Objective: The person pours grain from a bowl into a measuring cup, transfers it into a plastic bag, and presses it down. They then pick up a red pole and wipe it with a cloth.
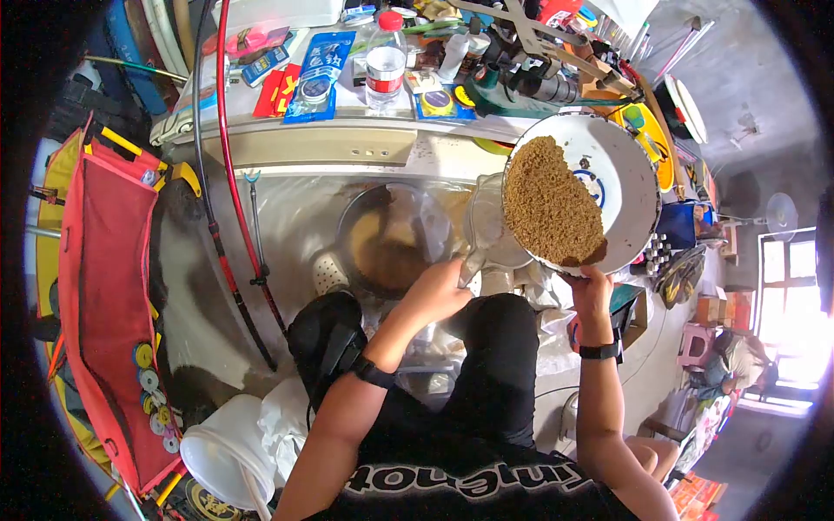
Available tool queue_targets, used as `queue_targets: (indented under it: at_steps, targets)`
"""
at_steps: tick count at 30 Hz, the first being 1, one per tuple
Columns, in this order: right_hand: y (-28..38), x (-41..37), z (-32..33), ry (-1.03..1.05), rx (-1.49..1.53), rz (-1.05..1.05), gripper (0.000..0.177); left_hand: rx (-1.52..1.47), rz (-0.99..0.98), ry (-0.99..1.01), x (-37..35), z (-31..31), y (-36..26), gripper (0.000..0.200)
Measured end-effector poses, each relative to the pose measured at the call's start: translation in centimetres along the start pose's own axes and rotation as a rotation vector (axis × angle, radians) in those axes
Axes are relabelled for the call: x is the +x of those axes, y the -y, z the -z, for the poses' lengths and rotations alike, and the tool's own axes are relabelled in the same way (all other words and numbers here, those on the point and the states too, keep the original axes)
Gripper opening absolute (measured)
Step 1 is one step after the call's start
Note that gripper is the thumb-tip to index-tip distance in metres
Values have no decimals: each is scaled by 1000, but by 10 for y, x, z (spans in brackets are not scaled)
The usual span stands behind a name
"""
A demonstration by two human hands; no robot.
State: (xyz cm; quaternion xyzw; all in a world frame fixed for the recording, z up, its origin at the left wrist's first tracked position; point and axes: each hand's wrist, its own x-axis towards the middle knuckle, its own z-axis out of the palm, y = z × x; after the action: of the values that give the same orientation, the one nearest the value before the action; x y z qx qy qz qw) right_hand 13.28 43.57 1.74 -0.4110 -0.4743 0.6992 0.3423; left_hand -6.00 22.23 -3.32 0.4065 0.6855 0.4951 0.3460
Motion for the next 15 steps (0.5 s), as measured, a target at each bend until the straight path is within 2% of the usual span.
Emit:
queue_targets:
  at_steps: [6,8,15]
  targets:
    - [-3,5,2,41,8,-9,43,26,37,9,-1,5,-8,20]
    - [-5,7,3,35,6,-13,42,2,93,76,-1,9,-12,29]
    - [-5,6,-1,31,-63,52,41,11,75,46,-1,7,-5,29]
